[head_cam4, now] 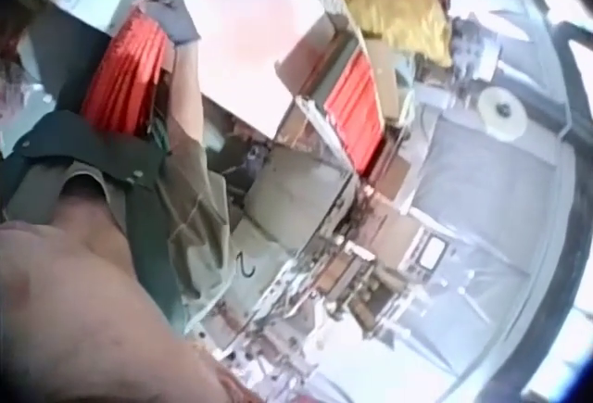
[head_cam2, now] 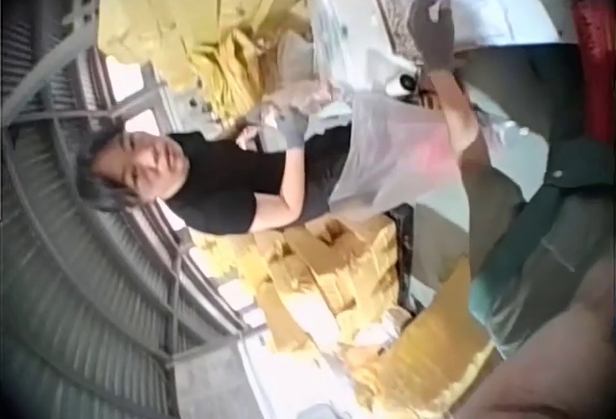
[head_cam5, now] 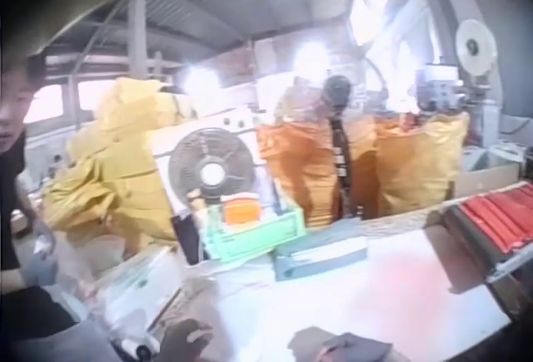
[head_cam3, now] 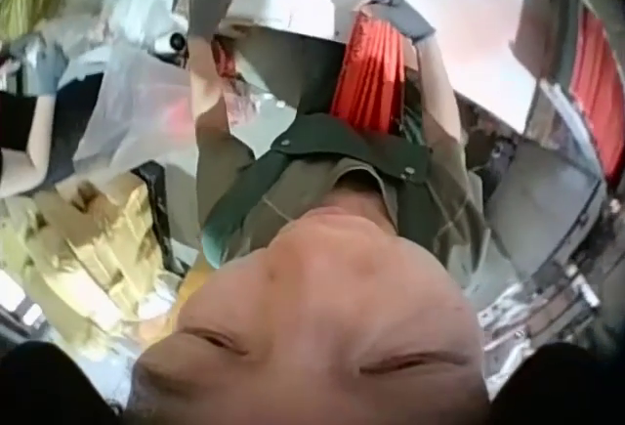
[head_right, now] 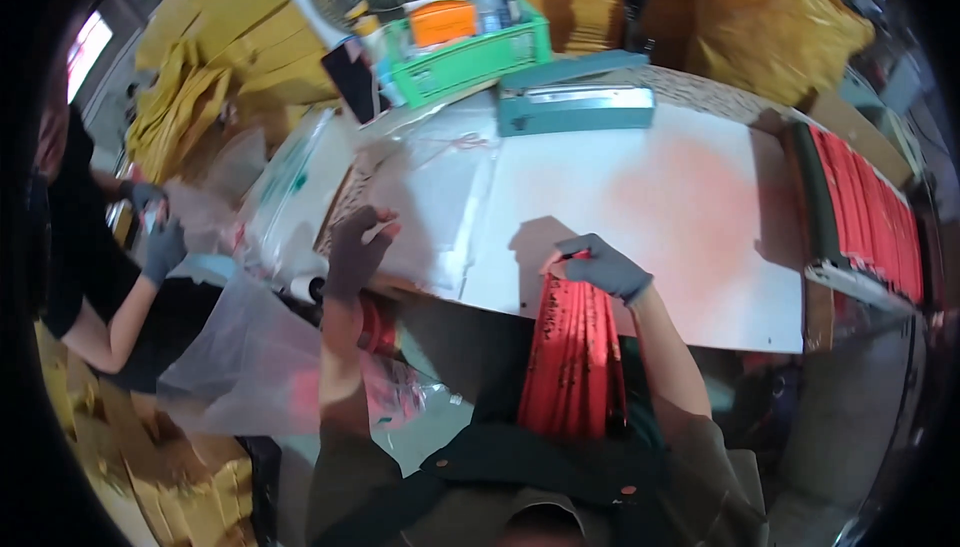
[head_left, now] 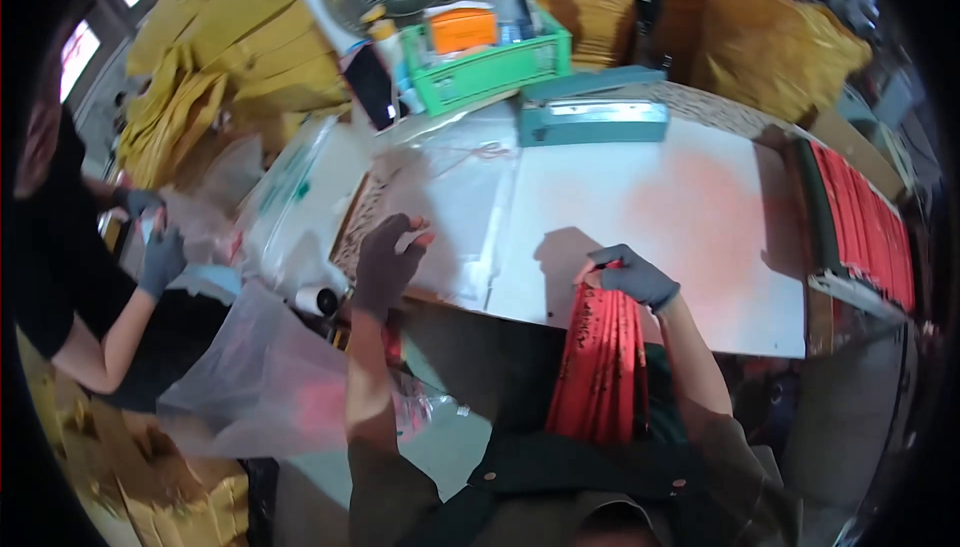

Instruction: The person is packaging bundles of red items into clear plastic bags and sealing them with a heat sealer.

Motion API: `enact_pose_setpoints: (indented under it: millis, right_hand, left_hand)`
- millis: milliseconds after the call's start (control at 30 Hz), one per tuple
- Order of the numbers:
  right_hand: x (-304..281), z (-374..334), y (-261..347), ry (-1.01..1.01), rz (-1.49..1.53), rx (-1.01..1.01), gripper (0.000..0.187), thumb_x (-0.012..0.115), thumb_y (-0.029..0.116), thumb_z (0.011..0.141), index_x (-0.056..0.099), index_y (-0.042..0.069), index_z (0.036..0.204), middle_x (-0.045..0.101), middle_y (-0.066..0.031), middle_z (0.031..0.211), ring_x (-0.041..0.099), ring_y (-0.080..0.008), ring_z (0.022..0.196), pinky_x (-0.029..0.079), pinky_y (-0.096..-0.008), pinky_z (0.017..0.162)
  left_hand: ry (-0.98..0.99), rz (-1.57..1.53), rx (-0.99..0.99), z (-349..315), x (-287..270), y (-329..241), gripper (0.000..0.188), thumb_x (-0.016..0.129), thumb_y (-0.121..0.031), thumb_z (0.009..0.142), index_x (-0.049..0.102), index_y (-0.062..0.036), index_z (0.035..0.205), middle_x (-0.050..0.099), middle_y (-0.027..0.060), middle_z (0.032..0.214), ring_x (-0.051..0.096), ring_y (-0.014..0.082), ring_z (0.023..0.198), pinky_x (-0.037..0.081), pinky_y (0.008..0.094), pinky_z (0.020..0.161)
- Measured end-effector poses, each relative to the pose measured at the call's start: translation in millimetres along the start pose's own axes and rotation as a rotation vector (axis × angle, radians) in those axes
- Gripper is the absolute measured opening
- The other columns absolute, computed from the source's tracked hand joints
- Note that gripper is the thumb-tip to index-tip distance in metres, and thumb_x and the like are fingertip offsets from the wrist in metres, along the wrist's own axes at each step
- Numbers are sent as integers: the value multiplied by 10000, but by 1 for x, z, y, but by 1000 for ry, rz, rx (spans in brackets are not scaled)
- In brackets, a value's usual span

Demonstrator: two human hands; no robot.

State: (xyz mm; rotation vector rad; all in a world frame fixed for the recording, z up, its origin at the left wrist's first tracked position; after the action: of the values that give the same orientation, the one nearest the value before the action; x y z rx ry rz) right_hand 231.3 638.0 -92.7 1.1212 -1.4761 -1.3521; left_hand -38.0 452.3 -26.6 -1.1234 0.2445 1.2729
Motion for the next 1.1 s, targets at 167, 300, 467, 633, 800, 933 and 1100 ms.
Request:
enact_pose_setpoints:
  millis: [167,300,467,633,800,933,1100]
  right_hand:
    - [-15,-22,-2,-103,-14,-25,191,629,129,795,690,-11,909,665,-64,834,584,-114,798,455,-254,761]
    - [-18,-25,-2,-91,-30,-19,200,628,139,800,695,5,933,662,-63,841,575,-116,803,454,-264,779]
    - [-27,-32,-13,-108,-32,6,217,629,83,787,683,-11,974,669,-64,871,576,-107,790,455,-246,758]
    - [-3,-37,-27,-117,-43,-41,295,642,92,776,652,-1,1055,663,-57,898,569,-104,818,452,-255,779]
    - [-15,-9,-15,-136,-181,-82,244,655,126,758,664,-6,962,655,-55,880,567,-108,841,449,-258,776]
    - [-14,-26,-26,-156,26,-10,141,621,82,782,679,-8,874,668,-50,805,588,-124,754,460,-275,744]
    - [-21,-45,-7,-223,21,-72,226,620,87,776,646,-16,975,667,-73,902,584,-141,815,445,-275,786]
  left_hand:
    - [291,221,-303,23,78,105,279,709,-251,707,624,-40,869,634,154,851,604,342,847,470,407,750]
    - [242,181,-165,23,82,133,265,640,-280,768,605,-22,815,626,171,856,607,327,850,467,402,746]
    - [-108,-911,-549,21,77,46,312,448,-285,946,575,-66,763,462,-8,606,483,148,587,449,312,609]
    - [139,-659,5,-24,116,-96,123,499,-110,893,584,-26,863,523,37,711,537,183,708,450,292,691]
    - [180,-686,-36,-42,154,-119,84,620,-42,835,558,14,841,527,63,813,527,144,770,430,265,679]
    - [152,-1218,-421,-45,150,-108,77,577,-115,879,550,-54,841,513,30,784,526,133,737,430,239,672]
    - [-135,-1500,-691,-32,154,-54,97,528,-170,913,556,-111,842,493,-10,657,474,123,564,442,245,593]
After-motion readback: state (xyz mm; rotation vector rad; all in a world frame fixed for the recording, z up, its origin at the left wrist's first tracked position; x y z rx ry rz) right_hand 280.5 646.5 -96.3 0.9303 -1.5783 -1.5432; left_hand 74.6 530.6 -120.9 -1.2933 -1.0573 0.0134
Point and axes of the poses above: each hand's wrist, its own z-axis towards the middle knuckle, its own x-axis out of the palm, y = z × x, the point moved 5 cm from there along z, towards the middle knuckle
